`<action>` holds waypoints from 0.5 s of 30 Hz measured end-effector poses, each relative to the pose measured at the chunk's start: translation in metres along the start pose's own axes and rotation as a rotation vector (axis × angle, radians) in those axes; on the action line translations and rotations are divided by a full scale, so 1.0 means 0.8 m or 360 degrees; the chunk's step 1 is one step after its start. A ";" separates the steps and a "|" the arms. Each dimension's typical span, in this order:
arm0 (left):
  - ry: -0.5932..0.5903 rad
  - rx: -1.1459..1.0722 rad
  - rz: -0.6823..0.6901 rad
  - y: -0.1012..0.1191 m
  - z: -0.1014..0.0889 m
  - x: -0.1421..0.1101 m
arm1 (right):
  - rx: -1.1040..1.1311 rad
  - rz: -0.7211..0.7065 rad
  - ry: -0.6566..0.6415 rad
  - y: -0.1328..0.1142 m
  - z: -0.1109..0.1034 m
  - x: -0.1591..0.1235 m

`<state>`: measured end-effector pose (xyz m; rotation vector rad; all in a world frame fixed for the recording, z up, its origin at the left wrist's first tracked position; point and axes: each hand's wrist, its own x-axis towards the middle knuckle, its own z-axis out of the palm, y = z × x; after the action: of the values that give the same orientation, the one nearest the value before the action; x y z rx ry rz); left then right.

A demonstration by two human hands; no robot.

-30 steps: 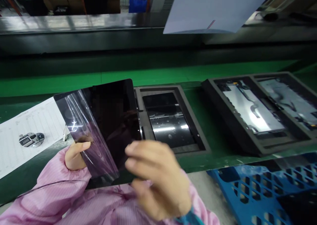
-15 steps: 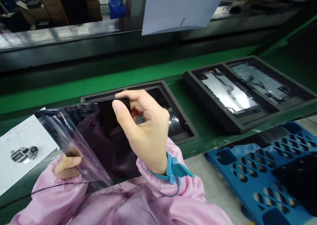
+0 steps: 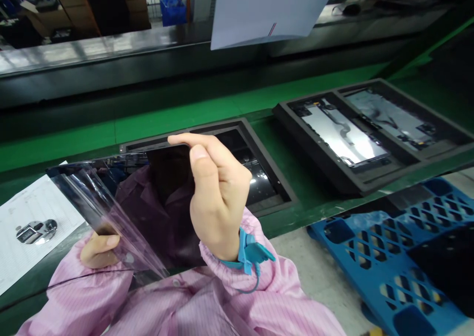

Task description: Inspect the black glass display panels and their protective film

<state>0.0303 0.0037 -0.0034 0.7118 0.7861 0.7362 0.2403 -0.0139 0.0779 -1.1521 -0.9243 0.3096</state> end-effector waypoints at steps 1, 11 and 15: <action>0.0015 -0.0016 0.0008 0.000 0.001 0.000 | 0.0063 0.0011 -0.0015 0.002 0.000 0.000; 0.0075 -0.0090 0.0005 -0.004 0.017 0.000 | -0.0539 -0.0610 -0.0041 0.013 -0.006 -0.009; 0.0010 -0.0098 0.0267 -0.014 0.024 0.018 | -0.0610 -0.0399 -0.0605 0.022 -0.026 -0.020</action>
<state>0.0563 0.0036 -0.0074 0.7260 0.7120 0.9111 0.2503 -0.0304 0.0527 -1.3316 -1.4963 0.1501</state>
